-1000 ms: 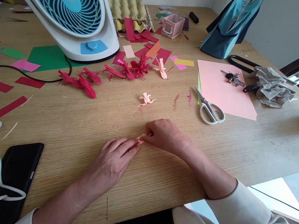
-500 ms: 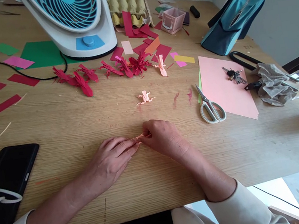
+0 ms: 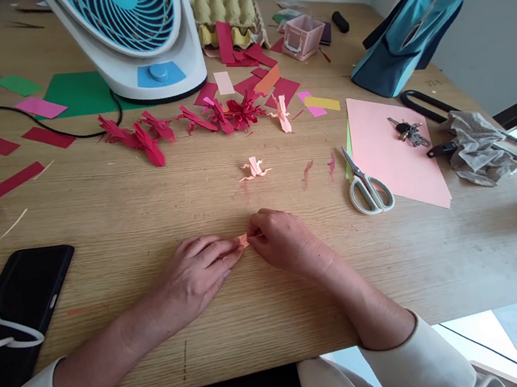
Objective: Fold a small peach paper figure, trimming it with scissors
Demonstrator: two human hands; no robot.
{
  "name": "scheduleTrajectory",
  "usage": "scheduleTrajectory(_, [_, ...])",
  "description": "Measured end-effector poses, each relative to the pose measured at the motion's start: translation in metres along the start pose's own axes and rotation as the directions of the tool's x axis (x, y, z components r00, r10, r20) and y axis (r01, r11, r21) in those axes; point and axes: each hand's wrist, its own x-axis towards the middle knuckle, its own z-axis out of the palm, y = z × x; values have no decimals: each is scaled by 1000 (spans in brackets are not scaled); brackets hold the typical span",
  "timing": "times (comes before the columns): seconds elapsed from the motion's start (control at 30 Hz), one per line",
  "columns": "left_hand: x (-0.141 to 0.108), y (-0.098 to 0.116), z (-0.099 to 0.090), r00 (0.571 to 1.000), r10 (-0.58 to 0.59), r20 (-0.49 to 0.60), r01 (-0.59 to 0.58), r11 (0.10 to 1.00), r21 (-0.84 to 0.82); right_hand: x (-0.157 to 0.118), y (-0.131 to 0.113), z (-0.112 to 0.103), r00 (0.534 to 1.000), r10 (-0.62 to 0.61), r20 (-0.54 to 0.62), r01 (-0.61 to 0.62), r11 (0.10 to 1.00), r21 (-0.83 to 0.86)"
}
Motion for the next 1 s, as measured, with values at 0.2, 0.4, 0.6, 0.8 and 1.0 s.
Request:
scheduleTrajectory(0.2, [1, 1, -1, 1000, -3, 1, 3, 1000, -1, 2, -4, 2, 999, 28, -16, -29, 997, -67])
scheduleTrajectory(0.4, [2, 1, -1, 1000, -5, -16, 5, 1000, -10, 3, -3, 4, 999, 37, -31, -38, 998, -50])
scheduleTrajectory(0.6, [1, 2, 1, 1000, -2, -16, 3, 1000, 5, -1, 0, 5, 999, -9, -37, 8, 999, -38])
scheduleTrajectory(0.8, [-1, 4, 2, 1000, -26, 13, 26, 999, 29, -10, 2, 13, 981, -168, -100, 147, 971, -189])
scheduleTrajectory(1.0, [0, 6, -1, 998, -44, 37, 44, 999, 22, -19, 6, 23, 890, -415, -186, 298, 841, -451])
